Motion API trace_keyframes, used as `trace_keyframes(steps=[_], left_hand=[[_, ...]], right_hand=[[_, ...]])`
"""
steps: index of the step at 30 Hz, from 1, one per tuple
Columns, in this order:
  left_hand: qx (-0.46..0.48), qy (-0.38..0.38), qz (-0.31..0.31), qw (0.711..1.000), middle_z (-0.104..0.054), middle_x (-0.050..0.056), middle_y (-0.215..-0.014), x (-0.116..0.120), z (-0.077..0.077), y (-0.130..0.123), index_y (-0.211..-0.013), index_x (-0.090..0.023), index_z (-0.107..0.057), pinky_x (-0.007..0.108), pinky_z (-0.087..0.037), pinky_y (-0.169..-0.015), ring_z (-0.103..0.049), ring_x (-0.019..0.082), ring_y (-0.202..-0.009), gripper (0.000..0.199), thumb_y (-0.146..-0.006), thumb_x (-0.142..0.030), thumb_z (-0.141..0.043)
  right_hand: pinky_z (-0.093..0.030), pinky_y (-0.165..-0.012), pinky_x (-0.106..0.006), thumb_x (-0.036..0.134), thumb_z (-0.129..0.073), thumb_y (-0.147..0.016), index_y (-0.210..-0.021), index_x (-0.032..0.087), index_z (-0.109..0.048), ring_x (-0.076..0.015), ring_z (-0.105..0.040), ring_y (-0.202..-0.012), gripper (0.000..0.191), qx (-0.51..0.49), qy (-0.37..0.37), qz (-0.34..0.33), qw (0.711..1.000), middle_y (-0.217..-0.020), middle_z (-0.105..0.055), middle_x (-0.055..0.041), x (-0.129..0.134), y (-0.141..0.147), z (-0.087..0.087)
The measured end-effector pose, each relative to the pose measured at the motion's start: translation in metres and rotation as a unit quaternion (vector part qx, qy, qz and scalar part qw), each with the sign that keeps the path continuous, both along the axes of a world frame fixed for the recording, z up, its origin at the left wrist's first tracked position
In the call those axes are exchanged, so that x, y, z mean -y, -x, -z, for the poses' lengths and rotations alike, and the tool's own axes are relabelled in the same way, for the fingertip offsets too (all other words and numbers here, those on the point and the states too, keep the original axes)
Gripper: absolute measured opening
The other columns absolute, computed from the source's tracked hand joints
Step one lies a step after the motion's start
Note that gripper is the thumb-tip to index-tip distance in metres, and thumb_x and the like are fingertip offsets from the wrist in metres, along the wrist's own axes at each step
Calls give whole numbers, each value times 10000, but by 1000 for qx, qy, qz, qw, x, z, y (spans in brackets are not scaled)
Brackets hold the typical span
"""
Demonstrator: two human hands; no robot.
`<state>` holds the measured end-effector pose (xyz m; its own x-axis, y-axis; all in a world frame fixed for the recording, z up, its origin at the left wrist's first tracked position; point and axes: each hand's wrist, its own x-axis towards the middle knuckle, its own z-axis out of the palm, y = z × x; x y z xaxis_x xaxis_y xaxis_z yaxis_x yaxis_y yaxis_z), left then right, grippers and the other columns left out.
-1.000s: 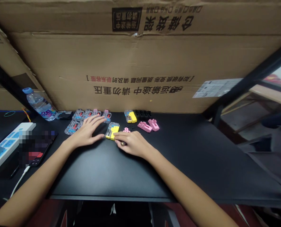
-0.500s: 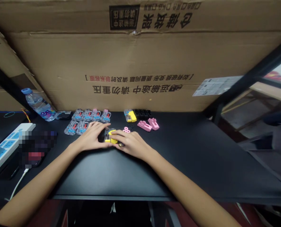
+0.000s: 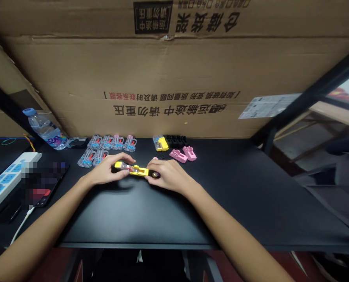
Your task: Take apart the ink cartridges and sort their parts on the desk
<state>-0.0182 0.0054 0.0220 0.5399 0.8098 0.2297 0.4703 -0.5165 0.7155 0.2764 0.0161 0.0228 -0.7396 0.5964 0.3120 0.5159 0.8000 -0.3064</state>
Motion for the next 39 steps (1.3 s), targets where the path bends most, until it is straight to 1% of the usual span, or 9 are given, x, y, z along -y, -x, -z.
trace_keyframes(steps=[5,9,13,16,19,22,25,30,39], left_hand=[[75,41,-6,996,-810,52,-1143,3,10,-14,-1174,-237,-647,401,-603,-973,-778,231,-1036,444,-834,-436,-851],[112,73,2,991,-831,64,-1099,2,14,-17,-1204,-222,-620,373,-616,-921,-797,221,-972,502,-826,-438,-871],[104,65,9,992,-819,72,-1089,0,17,-17,-1148,-191,-708,328,-601,-884,-781,211,-952,489,-798,-477,-893],[92,69,0,993,-806,51,-1000,-1,21,-18,-1100,-176,-748,285,-576,-792,-747,179,-844,502,-765,-513,-912],[91,91,-2,992,-797,41,-949,-1,24,-19,-1092,-164,-759,272,-562,-752,-723,169,-798,552,-718,-527,-939],[90,114,4,989,-793,34,-905,-1,24,-19,-1073,-157,-771,264,-556,-736,-711,164,-769,550,-702,-520,-950],[84,137,8,987,-789,32,-863,-1,24,-18,-1060,-152,-783,265,-559,-726,-714,172,-759,548,-690,-517,-958],[126,135,11,983,-806,80,-1090,1,23,-21,-1177,-168,-767,310,-596,-880,-754,229,-998,641,-656,-469,-987],[93,154,17,984,-804,36,-869,2,24,-23,-1051,-155,-822,247,-530,-694,-695,154,-729,496,-697,-472,-962]], right_hand=[[-603,-748,-305,364,-686,-991,-1080,219,-804,-209,-788,-872,207,4,5,4,1000,-1168,-791,-76,0,0,5],[-625,-894,-379,402,-673,-1001,-1207,230,-782,-245,-764,-1030,289,-144,-10,2,990,-1238,-757,-121,3,1,1],[-613,-917,-450,369,-512,-1072,-1082,225,-808,-277,-754,-1023,329,-345,-30,58,936,-1077,-788,-126,5,2,-2],[-608,-724,-416,533,-441,-1063,-895,206,-824,-277,-742,-811,530,-417,48,52,906,-796,-759,-103,4,4,-4],[-447,-458,-312,645,-421,-1023,-740,194,-807,-174,-554,-465,658,-413,194,92,885,-532,-593,-39,5,7,-5],[-311,-397,-272,621,-488,-1003,-715,183,-795,-114,-422,-384,608,-396,278,128,865,-490,-543,-6,7,11,-8],[-293,-415,-266,560,-607,-966,-751,175,-797,-101,-439,-409,480,-375,294,121,871,-543,-588,0,8,14,-10],[-374,-512,-288,528,-680,-959,-779,177,-792,-102,-470,-459,410,-338,272,101,895,-569,-555,27,9,15,-11],[-368,-480,-280,610,-648,-987,-778,183,-792,-107,-505,-441,497,-322,299,130,889,-571,-583,17,9,17,-1]])
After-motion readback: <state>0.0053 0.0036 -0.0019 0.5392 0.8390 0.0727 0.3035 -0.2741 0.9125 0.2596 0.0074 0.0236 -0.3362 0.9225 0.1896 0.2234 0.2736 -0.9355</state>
